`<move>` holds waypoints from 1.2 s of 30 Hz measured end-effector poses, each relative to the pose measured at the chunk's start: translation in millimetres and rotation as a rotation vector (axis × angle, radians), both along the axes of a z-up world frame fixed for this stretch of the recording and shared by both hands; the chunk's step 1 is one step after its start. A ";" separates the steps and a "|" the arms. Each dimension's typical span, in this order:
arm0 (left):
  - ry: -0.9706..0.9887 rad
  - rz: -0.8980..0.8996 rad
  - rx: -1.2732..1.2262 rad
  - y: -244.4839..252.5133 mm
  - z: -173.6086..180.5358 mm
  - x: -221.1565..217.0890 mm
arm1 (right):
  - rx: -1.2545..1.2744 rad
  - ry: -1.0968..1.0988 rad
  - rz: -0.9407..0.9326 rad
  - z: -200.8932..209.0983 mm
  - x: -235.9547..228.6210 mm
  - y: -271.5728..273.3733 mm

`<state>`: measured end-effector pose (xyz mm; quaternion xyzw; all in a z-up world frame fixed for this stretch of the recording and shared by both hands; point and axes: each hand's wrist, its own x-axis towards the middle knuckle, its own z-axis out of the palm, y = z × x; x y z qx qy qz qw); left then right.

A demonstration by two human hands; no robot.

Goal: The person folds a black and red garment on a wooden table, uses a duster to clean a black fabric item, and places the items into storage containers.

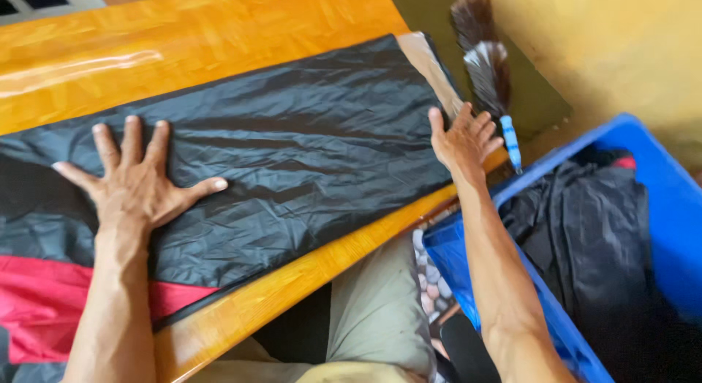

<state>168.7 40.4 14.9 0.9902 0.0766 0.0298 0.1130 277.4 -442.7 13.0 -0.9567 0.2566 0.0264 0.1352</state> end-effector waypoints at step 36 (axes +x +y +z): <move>-0.025 0.525 -0.012 60.6 14.5 -32.3 | -0.105 -0.106 1.200 2.2 16.8 312.8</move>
